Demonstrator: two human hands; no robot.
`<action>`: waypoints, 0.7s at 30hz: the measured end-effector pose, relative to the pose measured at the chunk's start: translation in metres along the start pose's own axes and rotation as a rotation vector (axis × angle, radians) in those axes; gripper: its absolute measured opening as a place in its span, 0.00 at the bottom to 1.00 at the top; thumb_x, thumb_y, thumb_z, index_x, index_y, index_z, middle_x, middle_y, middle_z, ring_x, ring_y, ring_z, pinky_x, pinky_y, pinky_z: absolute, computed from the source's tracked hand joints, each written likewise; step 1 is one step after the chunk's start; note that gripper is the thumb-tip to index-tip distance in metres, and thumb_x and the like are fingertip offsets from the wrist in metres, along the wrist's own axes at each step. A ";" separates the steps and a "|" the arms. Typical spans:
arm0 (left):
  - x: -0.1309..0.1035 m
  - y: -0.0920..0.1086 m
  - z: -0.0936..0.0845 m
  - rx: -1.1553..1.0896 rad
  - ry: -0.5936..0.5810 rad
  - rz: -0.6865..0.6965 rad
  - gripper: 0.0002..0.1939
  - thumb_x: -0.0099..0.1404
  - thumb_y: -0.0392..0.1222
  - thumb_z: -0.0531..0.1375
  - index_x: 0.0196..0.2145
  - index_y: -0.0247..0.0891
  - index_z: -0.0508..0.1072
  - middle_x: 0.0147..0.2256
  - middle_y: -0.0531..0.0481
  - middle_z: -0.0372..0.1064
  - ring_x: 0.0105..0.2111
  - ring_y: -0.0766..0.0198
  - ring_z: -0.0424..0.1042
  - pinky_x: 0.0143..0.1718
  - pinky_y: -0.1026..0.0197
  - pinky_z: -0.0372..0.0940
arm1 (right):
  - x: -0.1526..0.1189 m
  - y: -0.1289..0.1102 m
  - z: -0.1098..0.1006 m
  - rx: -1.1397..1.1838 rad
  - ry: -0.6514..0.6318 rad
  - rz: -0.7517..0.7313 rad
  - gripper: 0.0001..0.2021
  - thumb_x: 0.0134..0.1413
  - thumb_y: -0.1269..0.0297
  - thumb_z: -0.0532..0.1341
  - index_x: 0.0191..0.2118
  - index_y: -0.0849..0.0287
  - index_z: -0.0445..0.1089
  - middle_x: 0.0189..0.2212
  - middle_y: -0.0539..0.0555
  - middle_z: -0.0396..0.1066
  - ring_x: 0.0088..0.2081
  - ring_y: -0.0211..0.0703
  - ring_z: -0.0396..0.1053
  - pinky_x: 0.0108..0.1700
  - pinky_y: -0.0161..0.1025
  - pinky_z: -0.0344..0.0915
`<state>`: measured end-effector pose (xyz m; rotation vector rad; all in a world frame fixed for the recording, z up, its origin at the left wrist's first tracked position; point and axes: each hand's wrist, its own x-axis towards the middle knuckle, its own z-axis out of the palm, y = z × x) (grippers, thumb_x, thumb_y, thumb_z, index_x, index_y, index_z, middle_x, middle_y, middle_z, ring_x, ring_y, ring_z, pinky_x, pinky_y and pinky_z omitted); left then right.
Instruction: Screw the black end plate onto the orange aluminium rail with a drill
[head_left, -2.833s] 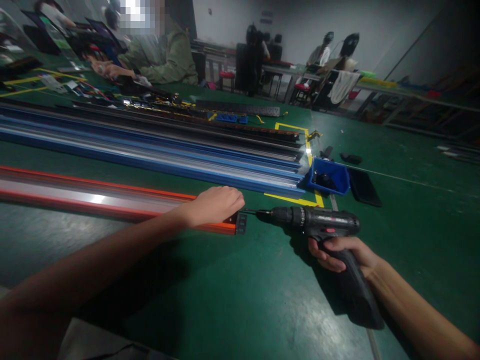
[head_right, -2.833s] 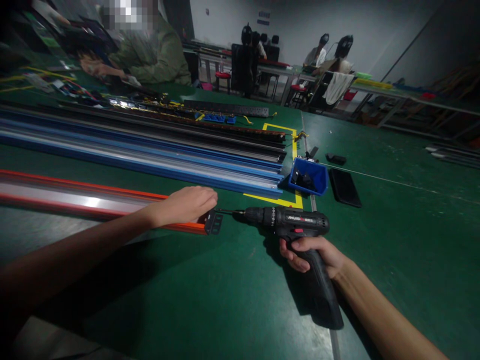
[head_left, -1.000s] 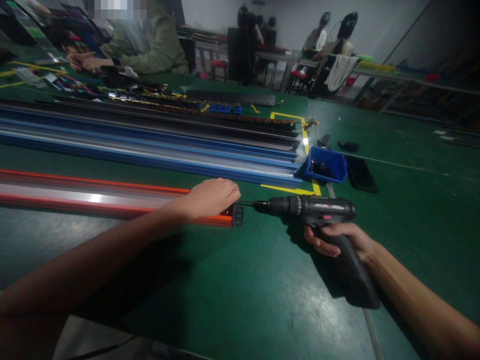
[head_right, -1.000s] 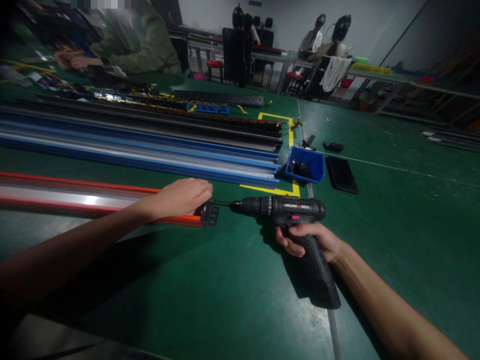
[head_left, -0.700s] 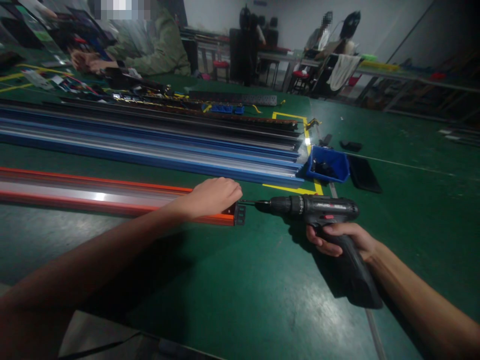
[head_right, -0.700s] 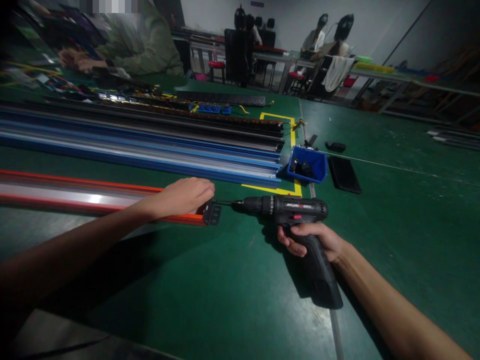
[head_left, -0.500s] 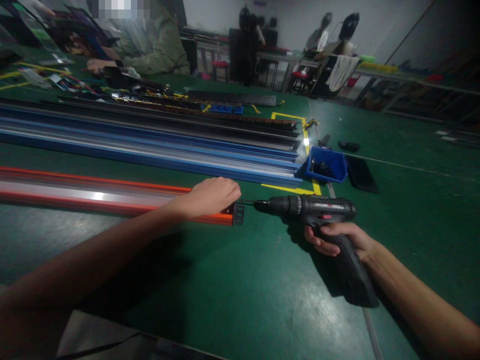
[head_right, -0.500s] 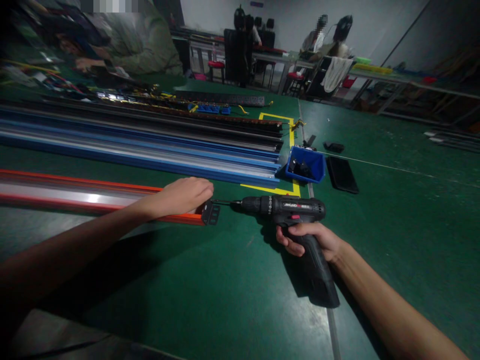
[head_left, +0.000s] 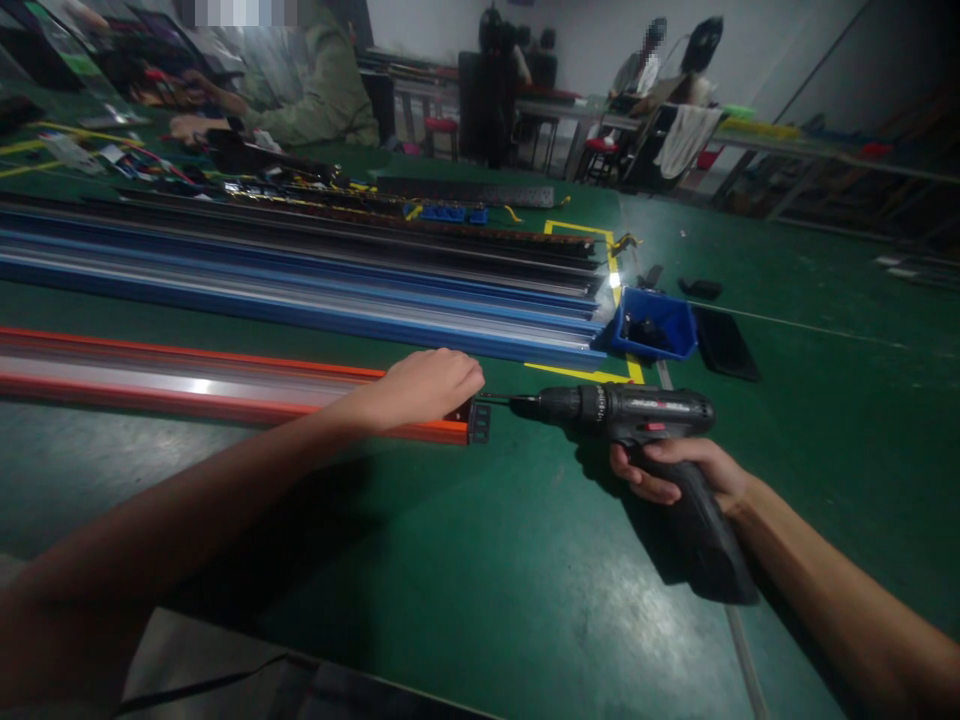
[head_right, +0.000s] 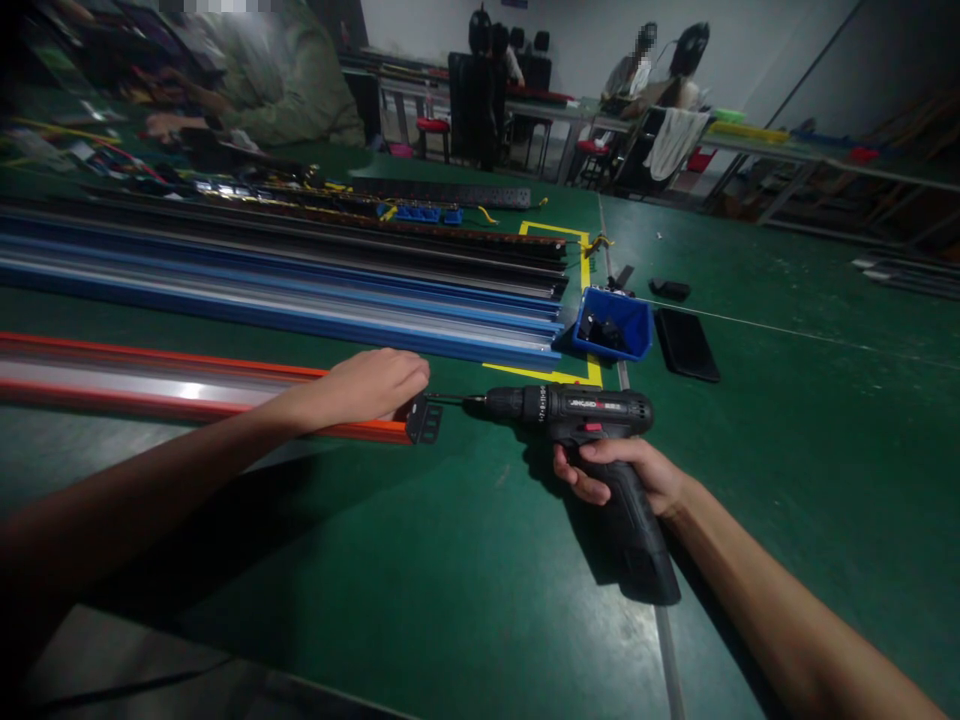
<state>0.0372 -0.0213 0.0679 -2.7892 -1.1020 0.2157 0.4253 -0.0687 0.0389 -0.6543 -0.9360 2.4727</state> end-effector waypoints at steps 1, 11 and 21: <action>0.000 0.000 0.000 -0.001 0.002 -0.001 0.18 0.75 0.38 0.47 0.46 0.33 0.76 0.45 0.38 0.77 0.43 0.52 0.76 0.38 0.55 0.66 | 0.000 0.000 0.000 -0.001 -0.001 -0.001 0.13 0.64 0.66 0.67 0.47 0.73 0.78 0.35 0.59 0.73 0.23 0.28 0.65 0.29 0.27 0.69; 0.000 -0.001 0.003 0.013 0.023 0.015 0.18 0.76 0.38 0.47 0.47 0.32 0.75 0.44 0.38 0.76 0.43 0.52 0.76 0.38 0.55 0.66 | 0.000 0.001 -0.002 -0.009 0.003 -0.005 0.13 0.64 0.66 0.67 0.47 0.72 0.77 0.35 0.59 0.73 0.23 0.28 0.65 0.28 0.27 0.69; 0.000 0.000 -0.001 0.009 0.013 0.012 0.18 0.76 0.37 0.46 0.46 0.32 0.75 0.44 0.39 0.76 0.43 0.51 0.76 0.38 0.54 0.66 | 0.000 0.001 0.000 -0.021 0.024 -0.010 0.13 0.63 0.65 0.68 0.45 0.72 0.78 0.34 0.58 0.74 0.21 0.28 0.63 0.26 0.27 0.67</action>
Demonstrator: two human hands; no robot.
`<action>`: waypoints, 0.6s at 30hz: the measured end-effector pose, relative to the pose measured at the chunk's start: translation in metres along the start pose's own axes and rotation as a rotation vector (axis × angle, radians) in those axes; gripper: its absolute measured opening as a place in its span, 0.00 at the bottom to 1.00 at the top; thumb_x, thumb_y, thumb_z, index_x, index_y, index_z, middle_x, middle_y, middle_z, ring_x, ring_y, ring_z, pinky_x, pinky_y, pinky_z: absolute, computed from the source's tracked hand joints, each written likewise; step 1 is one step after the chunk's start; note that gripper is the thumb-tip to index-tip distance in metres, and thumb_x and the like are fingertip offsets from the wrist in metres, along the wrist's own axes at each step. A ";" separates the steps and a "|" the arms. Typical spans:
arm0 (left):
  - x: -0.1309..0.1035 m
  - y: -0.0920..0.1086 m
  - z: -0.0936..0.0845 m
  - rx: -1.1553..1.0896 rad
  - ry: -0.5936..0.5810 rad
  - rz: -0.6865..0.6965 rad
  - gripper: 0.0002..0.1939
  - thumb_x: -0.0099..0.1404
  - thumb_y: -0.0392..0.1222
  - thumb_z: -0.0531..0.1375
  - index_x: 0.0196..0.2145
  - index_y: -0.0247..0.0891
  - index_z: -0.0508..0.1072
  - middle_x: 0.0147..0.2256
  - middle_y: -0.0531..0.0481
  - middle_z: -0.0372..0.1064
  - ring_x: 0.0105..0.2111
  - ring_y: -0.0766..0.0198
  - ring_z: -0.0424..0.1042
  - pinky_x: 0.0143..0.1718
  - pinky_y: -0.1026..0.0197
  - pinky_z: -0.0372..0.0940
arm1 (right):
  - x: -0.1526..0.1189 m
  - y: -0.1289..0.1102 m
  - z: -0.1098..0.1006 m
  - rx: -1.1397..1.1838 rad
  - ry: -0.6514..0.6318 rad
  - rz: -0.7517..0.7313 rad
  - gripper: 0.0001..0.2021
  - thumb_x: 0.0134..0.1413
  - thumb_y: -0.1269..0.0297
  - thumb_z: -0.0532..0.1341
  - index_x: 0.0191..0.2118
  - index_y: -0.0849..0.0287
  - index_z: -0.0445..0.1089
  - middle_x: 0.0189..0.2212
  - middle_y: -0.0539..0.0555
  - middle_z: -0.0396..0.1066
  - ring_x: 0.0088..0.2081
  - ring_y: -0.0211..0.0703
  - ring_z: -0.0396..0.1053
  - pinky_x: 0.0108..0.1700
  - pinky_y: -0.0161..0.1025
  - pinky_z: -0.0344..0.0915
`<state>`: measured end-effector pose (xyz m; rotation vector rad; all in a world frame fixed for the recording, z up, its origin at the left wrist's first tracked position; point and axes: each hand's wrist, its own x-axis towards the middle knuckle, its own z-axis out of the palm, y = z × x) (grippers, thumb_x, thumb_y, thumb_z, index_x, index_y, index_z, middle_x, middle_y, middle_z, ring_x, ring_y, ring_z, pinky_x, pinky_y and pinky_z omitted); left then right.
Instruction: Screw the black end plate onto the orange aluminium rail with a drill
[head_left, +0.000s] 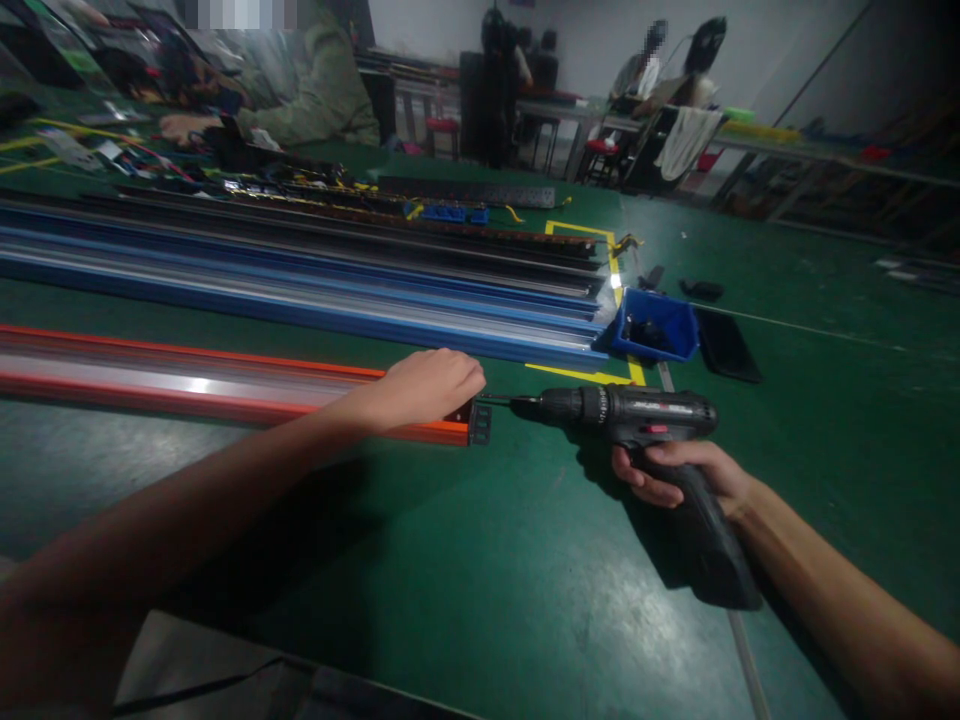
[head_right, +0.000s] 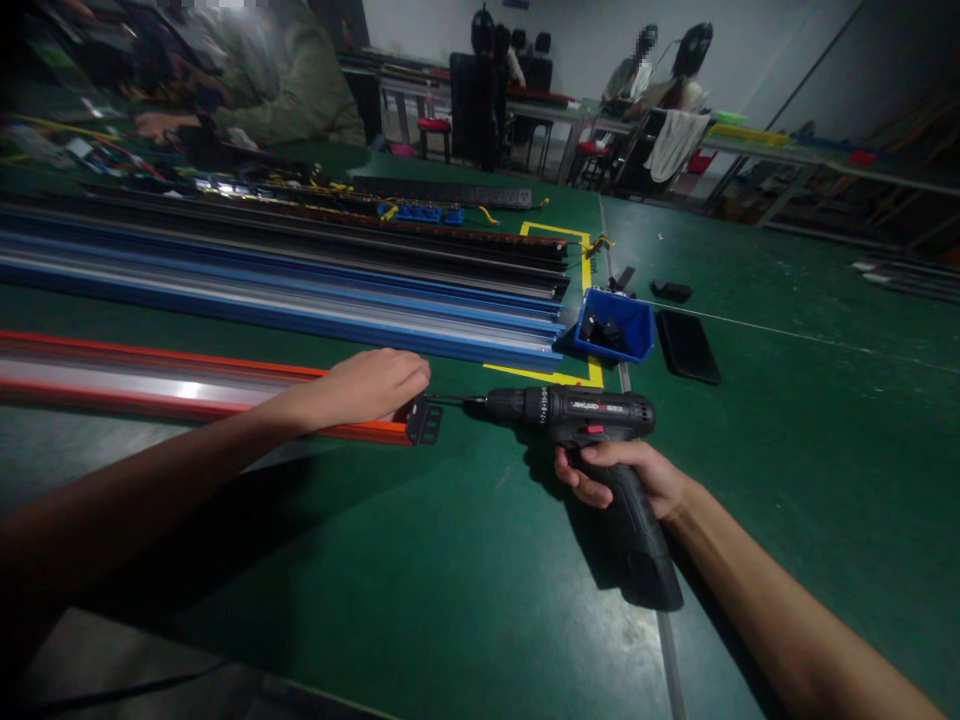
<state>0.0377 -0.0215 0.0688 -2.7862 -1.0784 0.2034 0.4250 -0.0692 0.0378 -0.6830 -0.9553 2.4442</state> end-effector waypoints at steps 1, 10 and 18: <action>0.000 0.000 0.000 -0.004 0.003 -0.003 0.18 0.76 0.37 0.46 0.46 0.32 0.75 0.44 0.39 0.76 0.43 0.51 0.76 0.38 0.54 0.66 | 0.000 0.000 0.000 0.001 0.000 0.004 0.12 0.63 0.65 0.68 0.45 0.72 0.78 0.34 0.58 0.74 0.21 0.27 0.63 0.26 0.27 0.66; -0.001 -0.002 0.005 0.000 0.032 0.016 0.18 0.75 0.37 0.46 0.47 0.32 0.75 0.44 0.38 0.76 0.42 0.52 0.76 0.38 0.54 0.65 | 0.000 -0.001 0.001 0.006 -0.010 0.016 0.11 0.63 0.66 0.67 0.44 0.72 0.77 0.34 0.57 0.73 0.21 0.26 0.64 0.27 0.26 0.67; -0.001 -0.002 0.003 0.018 0.017 0.007 0.19 0.76 0.37 0.45 0.46 0.32 0.75 0.43 0.39 0.76 0.41 0.53 0.76 0.37 0.56 0.65 | -0.001 -0.001 -0.002 0.001 -0.013 0.025 0.11 0.64 0.66 0.66 0.44 0.72 0.78 0.32 0.56 0.72 0.21 0.26 0.62 0.27 0.26 0.66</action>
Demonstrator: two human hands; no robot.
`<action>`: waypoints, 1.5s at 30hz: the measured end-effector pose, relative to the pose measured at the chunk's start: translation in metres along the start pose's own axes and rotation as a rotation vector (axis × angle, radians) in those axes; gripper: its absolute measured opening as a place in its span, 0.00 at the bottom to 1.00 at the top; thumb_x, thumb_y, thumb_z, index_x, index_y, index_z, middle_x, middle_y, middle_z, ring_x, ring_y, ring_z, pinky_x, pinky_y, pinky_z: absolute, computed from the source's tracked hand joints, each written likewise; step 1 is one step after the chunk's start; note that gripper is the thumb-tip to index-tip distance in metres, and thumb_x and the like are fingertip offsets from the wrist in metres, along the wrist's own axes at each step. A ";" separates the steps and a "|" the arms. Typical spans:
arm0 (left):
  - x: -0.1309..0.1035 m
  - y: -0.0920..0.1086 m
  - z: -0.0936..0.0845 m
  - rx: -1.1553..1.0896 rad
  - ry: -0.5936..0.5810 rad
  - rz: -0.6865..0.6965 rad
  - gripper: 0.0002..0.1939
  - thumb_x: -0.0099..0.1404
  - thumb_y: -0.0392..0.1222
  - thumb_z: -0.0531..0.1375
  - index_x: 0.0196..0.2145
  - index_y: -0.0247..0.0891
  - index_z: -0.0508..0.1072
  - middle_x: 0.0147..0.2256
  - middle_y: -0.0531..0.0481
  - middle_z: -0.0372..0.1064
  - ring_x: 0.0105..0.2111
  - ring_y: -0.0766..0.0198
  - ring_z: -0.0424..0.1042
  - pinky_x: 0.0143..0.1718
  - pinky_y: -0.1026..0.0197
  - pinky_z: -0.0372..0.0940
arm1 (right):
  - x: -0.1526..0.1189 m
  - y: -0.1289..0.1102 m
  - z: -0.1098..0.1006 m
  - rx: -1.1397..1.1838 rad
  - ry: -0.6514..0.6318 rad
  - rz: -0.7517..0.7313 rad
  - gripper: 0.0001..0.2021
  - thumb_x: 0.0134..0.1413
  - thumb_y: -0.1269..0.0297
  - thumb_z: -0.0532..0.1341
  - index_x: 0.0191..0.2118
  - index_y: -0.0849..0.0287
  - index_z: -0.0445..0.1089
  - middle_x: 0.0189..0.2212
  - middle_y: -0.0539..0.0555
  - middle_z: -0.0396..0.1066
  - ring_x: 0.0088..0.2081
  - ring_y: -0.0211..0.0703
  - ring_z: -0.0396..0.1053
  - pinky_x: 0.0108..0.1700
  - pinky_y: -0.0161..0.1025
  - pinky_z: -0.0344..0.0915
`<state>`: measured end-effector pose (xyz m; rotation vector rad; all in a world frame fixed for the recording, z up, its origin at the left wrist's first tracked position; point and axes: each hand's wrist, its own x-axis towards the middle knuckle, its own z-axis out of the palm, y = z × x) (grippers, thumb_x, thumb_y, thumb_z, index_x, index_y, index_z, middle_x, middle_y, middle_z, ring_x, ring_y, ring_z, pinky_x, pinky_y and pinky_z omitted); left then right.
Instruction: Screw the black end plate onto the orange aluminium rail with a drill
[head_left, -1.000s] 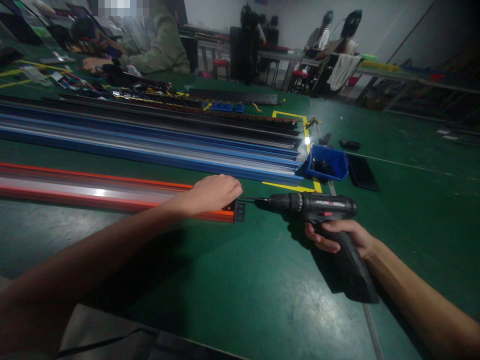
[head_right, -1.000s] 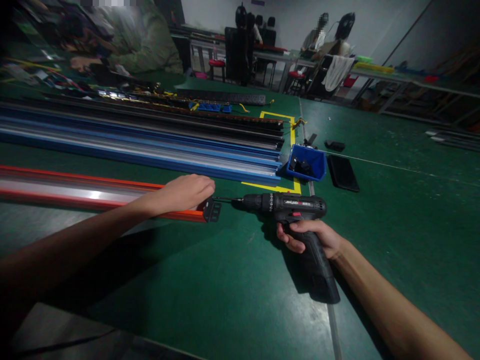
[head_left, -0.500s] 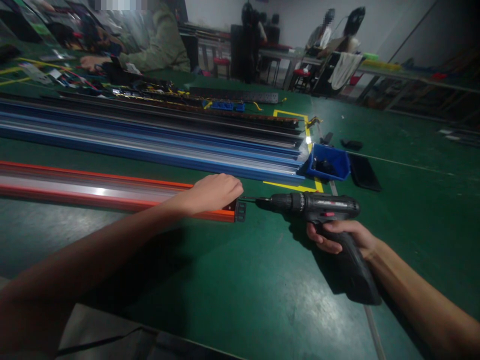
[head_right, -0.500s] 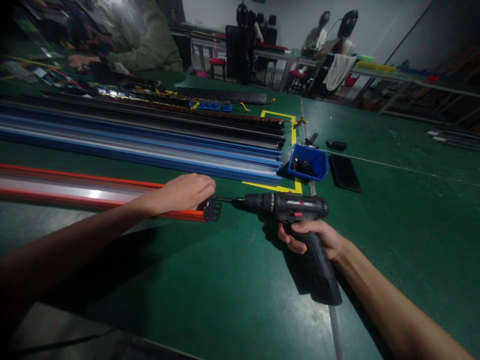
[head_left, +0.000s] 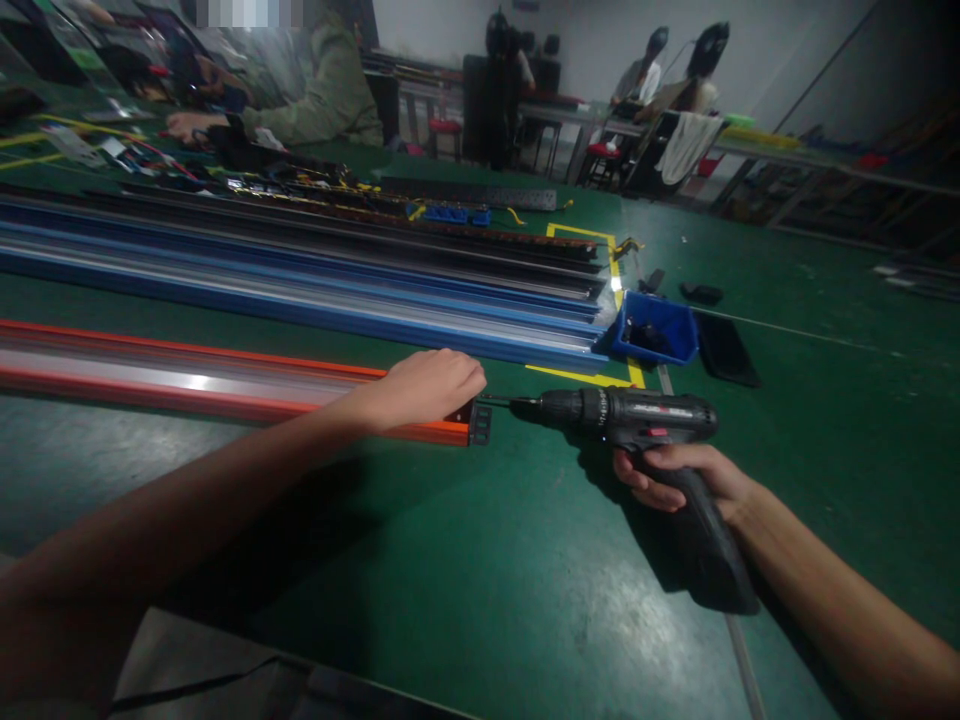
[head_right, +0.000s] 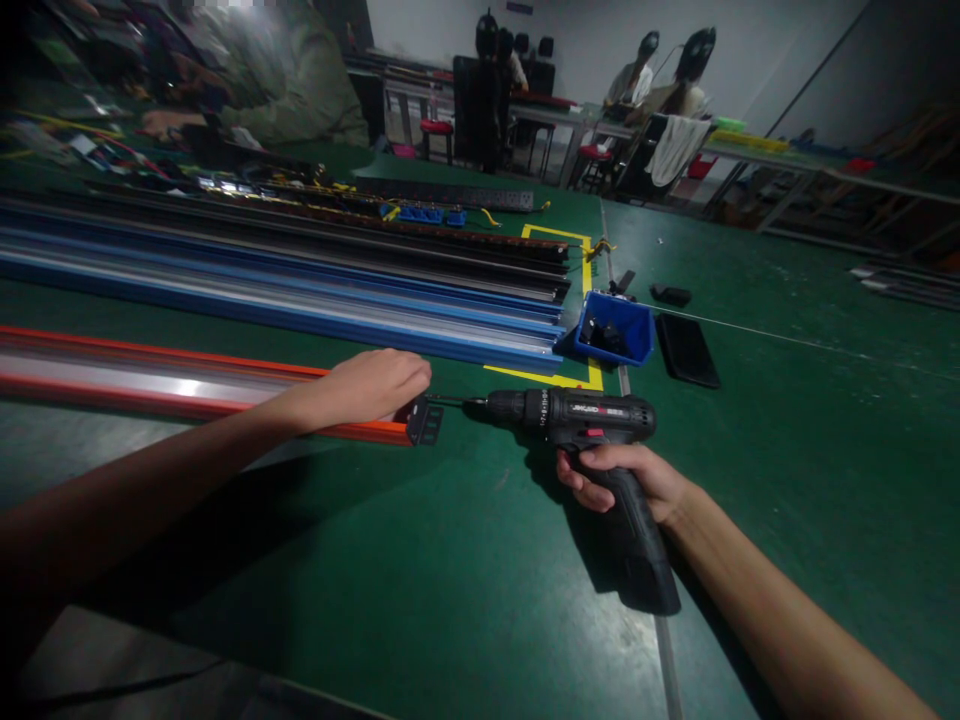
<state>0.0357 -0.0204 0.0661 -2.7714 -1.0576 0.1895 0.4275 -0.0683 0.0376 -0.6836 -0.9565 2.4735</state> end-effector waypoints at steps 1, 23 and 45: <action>0.000 0.000 0.000 -0.002 0.000 0.000 0.19 0.76 0.37 0.45 0.46 0.32 0.75 0.44 0.39 0.76 0.42 0.54 0.76 0.38 0.56 0.65 | 0.000 0.000 0.000 -0.002 0.000 -0.004 0.11 0.64 0.66 0.66 0.44 0.72 0.78 0.32 0.56 0.72 0.20 0.26 0.62 0.27 0.26 0.66; -0.001 0.000 0.001 -0.004 0.020 0.004 0.18 0.76 0.37 0.46 0.46 0.32 0.75 0.43 0.39 0.76 0.41 0.52 0.76 0.36 0.55 0.65 | -0.001 0.000 -0.001 0.010 0.021 0.011 0.11 0.63 0.67 0.67 0.44 0.73 0.79 0.31 0.56 0.72 0.20 0.27 0.62 0.26 0.26 0.67; 0.000 0.001 0.000 -0.018 0.013 0.000 0.17 0.76 0.38 0.46 0.46 0.33 0.75 0.44 0.39 0.76 0.42 0.54 0.75 0.38 0.55 0.65 | 0.001 -0.001 0.003 0.000 0.017 0.018 0.12 0.61 0.65 0.68 0.44 0.71 0.78 0.33 0.57 0.72 0.21 0.29 0.62 0.26 0.28 0.67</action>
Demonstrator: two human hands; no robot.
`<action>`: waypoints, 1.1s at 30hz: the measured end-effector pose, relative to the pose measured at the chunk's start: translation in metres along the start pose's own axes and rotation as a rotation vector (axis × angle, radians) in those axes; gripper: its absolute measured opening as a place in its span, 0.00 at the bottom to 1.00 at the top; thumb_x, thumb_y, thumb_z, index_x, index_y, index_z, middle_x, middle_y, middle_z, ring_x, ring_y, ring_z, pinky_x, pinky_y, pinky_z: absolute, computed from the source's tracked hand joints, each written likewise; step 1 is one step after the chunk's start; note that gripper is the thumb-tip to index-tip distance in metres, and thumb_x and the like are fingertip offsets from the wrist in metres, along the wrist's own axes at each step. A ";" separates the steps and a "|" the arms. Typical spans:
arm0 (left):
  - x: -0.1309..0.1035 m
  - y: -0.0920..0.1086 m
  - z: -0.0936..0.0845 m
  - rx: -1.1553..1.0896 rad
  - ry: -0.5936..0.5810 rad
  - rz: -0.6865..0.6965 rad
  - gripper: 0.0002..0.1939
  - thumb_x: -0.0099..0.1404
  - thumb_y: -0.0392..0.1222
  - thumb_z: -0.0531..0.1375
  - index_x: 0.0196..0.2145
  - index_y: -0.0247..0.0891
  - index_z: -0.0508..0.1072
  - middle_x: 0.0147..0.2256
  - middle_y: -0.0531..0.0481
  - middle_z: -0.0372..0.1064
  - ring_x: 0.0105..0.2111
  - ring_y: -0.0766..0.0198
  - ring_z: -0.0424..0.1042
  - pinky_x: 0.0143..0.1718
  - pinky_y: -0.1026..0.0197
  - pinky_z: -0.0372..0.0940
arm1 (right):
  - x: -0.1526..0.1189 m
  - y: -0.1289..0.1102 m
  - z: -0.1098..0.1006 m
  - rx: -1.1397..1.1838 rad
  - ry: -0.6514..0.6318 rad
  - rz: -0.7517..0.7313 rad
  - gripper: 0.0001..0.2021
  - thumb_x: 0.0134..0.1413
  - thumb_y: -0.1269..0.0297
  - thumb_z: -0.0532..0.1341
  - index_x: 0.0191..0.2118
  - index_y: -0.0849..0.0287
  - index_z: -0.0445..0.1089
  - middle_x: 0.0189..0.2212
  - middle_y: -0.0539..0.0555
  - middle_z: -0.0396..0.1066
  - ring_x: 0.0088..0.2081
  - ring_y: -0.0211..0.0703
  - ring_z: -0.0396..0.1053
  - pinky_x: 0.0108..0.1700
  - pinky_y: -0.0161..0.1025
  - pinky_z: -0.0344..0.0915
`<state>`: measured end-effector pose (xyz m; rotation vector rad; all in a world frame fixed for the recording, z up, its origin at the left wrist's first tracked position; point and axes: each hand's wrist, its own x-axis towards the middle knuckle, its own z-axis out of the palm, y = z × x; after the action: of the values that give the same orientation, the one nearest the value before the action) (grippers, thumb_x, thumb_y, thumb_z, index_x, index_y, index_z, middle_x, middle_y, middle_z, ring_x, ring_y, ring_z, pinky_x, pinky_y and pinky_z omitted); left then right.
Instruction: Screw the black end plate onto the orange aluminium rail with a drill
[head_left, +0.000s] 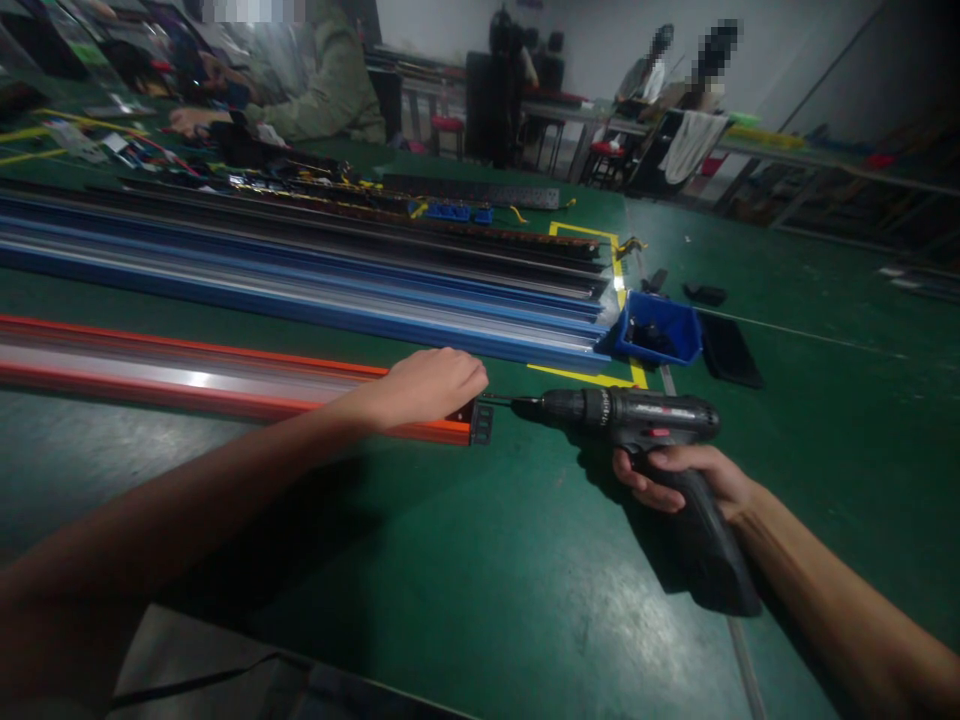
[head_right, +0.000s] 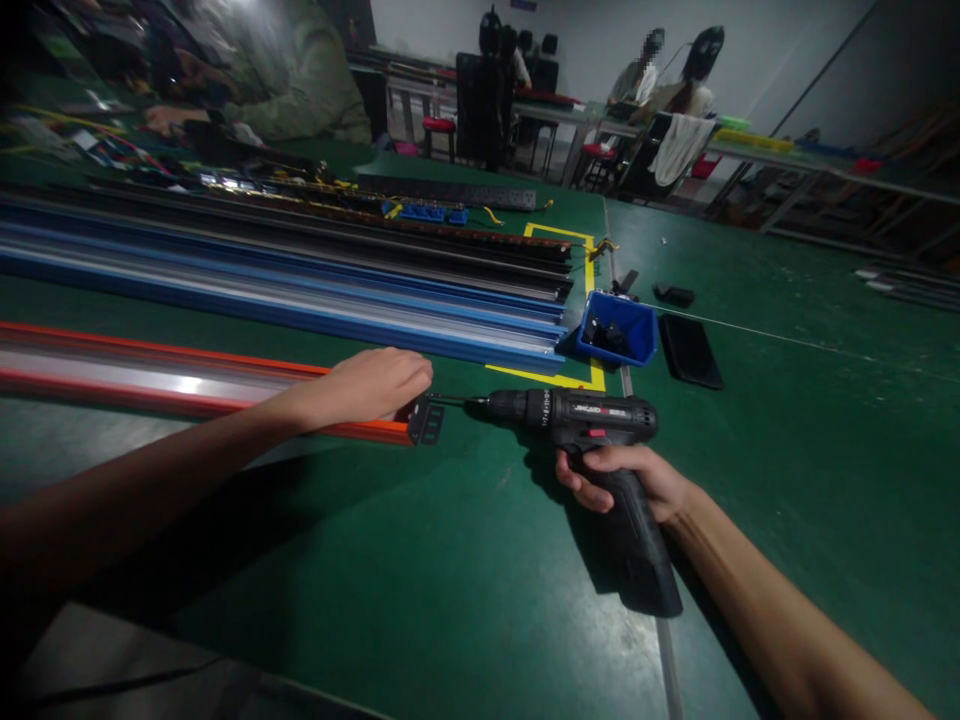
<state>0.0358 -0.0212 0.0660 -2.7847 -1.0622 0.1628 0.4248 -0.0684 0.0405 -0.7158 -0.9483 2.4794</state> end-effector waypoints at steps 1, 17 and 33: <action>0.000 0.000 0.000 -0.001 -0.003 -0.004 0.17 0.76 0.38 0.46 0.46 0.33 0.75 0.44 0.39 0.76 0.42 0.53 0.75 0.38 0.55 0.65 | 0.000 0.000 0.000 -0.002 0.002 0.001 0.12 0.61 0.65 0.68 0.44 0.71 0.78 0.33 0.56 0.72 0.21 0.28 0.61 0.26 0.28 0.67; 0.000 0.000 -0.001 -0.019 -0.021 -0.009 0.18 0.76 0.38 0.46 0.47 0.33 0.75 0.44 0.38 0.76 0.43 0.53 0.75 0.39 0.56 0.66 | 0.001 0.000 0.000 0.007 -0.013 -0.012 0.13 0.61 0.65 0.68 0.45 0.71 0.78 0.34 0.57 0.72 0.21 0.27 0.61 0.27 0.27 0.68; 0.000 0.000 0.001 -0.007 -0.015 -0.008 0.17 0.76 0.37 0.47 0.47 0.33 0.75 0.44 0.38 0.76 0.42 0.53 0.76 0.38 0.55 0.65 | 0.000 0.000 0.000 -0.005 -0.024 -0.009 0.12 0.63 0.65 0.67 0.45 0.71 0.78 0.34 0.56 0.72 0.22 0.27 0.60 0.27 0.26 0.68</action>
<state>0.0358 -0.0206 0.0653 -2.7896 -1.0800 0.1797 0.4246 -0.0682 0.0400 -0.6832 -0.9653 2.4840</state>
